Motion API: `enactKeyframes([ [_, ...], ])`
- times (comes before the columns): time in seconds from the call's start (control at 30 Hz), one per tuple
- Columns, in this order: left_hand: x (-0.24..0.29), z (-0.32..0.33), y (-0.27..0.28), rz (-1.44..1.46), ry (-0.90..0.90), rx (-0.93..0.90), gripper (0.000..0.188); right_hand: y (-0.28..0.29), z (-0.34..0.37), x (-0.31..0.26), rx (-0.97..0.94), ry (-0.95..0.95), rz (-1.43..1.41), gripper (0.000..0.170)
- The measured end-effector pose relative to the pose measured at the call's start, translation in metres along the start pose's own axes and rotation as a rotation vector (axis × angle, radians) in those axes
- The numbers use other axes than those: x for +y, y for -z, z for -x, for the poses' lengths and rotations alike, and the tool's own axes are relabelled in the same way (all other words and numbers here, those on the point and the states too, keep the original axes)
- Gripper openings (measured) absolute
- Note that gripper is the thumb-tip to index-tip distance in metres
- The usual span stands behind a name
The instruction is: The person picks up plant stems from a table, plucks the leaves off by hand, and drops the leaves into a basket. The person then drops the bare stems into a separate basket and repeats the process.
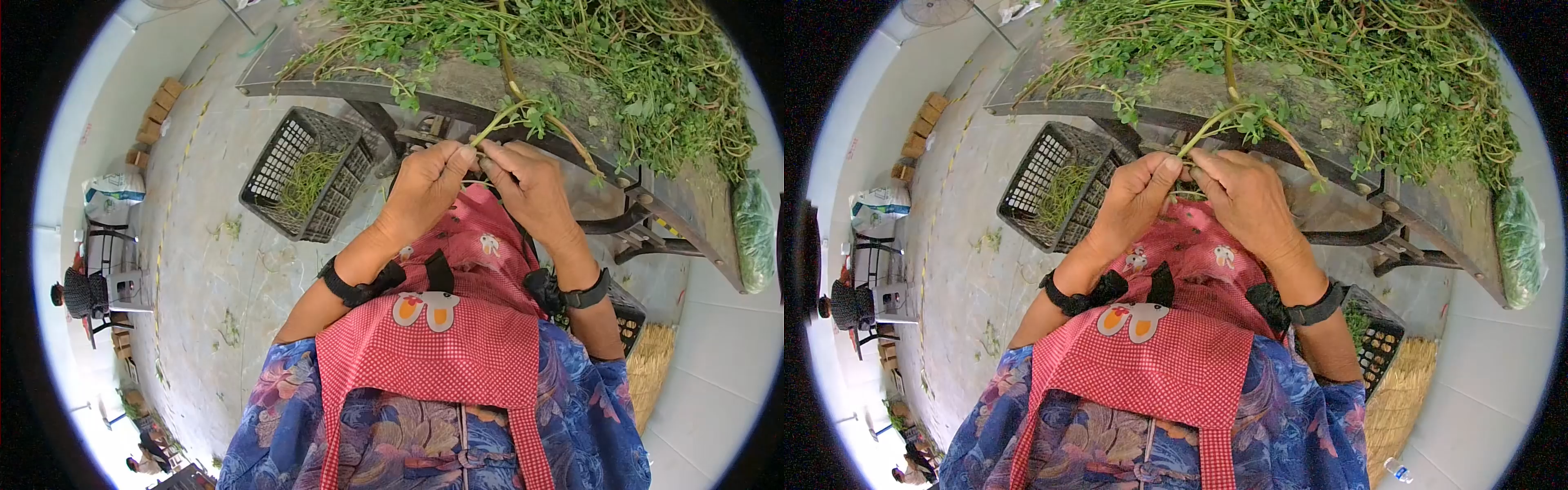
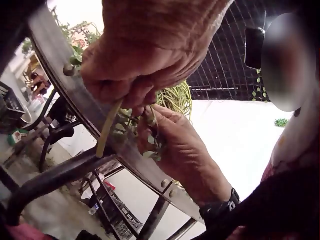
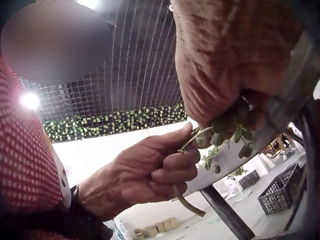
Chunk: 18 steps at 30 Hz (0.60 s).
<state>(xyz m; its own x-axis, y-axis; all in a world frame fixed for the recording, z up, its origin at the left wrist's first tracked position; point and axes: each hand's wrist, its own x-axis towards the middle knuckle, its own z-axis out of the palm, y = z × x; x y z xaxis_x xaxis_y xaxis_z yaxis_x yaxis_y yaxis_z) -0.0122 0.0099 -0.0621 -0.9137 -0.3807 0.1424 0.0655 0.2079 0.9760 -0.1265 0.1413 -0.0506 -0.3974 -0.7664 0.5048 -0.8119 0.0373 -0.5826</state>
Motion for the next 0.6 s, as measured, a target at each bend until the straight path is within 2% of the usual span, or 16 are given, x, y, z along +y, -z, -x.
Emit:
enactKeyframes([
  [0.07,-0.001,0.0,0.0,-0.001,0.005,-0.002,0.026,0.003,-0.001,-0.001,-0.089,-0.008,-0.004,0.021],
  [0.3,0.008,0.001,-0.002,-0.027,0.05,-0.025,0.028,0.005,0.0,-0.007,-0.054,0.023,0.084,0.014],
  [0.37,0.005,-0.001,-0.001,-0.09,0.029,-0.023,0.028,0.002,0.001,-0.008,-0.064,-0.09,0.007,0.014],
  [0.5,0.002,-0.001,0.0,-0.153,0.0,-0.016,0.028,0.0,0.0,-0.007,-0.041,-0.059,-0.014,0.013],
  [0.6,-0.005,-0.002,0.0,-0.187,-0.038,-0.011,0.026,0.002,0.0,-0.008,-0.095,-0.024,0.085,0.011],
])
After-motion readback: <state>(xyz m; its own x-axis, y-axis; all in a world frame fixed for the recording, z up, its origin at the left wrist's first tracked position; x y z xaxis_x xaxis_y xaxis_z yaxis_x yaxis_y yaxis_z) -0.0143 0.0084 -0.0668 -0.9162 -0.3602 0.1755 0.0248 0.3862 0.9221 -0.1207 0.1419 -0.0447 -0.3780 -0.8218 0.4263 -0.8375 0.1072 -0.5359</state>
